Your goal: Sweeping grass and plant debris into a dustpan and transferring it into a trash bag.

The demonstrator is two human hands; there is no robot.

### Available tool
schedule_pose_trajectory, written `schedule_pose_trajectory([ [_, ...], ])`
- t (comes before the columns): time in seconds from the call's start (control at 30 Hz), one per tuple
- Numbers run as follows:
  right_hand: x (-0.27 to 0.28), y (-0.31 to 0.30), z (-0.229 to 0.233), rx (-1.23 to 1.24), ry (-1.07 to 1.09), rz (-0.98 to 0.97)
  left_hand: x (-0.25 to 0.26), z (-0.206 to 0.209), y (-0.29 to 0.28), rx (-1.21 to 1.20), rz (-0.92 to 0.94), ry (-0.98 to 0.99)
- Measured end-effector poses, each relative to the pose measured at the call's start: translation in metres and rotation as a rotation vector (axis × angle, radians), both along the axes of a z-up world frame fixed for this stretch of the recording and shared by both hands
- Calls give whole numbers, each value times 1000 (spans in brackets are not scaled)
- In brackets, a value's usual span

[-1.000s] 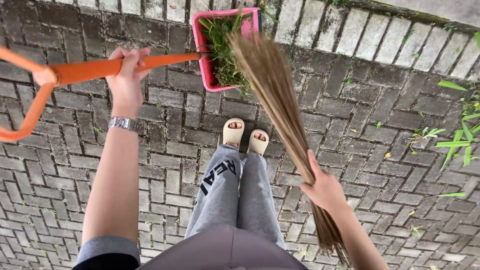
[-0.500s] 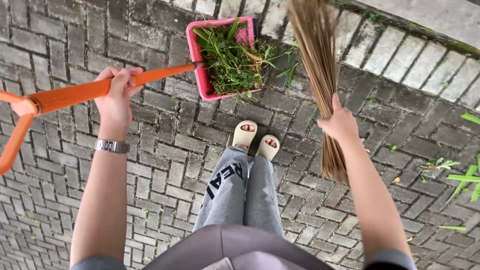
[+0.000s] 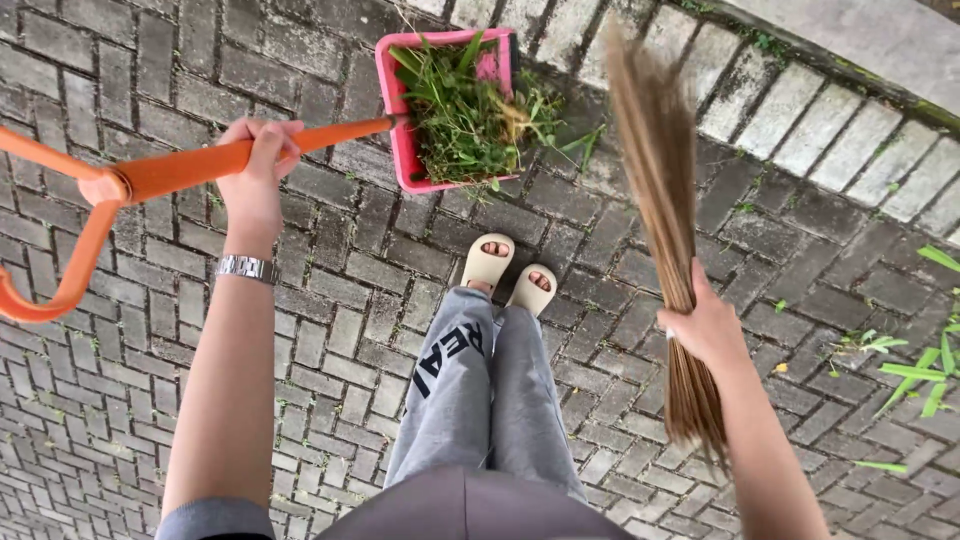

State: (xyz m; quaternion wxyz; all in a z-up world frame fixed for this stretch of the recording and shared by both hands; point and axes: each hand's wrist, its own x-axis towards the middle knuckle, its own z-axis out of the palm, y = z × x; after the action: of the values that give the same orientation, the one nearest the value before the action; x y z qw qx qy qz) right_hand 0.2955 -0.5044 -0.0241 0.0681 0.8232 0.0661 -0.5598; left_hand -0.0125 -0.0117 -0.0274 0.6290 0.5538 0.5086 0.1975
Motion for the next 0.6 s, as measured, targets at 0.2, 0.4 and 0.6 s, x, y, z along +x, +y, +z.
schedule_pose_trajectory([
  [0.2, -66, 23, -55, 188, 36, -440, 21, 3, -5, 33, 2, 21],
  [0.4, -140, 27, -49, 367, 159, -486, 31, 2, -9, 110, -47, 83],
  [0.6, -117, 15, 52, 161, 97, -337, 22, -1, -3, 108, -75, 51],
])
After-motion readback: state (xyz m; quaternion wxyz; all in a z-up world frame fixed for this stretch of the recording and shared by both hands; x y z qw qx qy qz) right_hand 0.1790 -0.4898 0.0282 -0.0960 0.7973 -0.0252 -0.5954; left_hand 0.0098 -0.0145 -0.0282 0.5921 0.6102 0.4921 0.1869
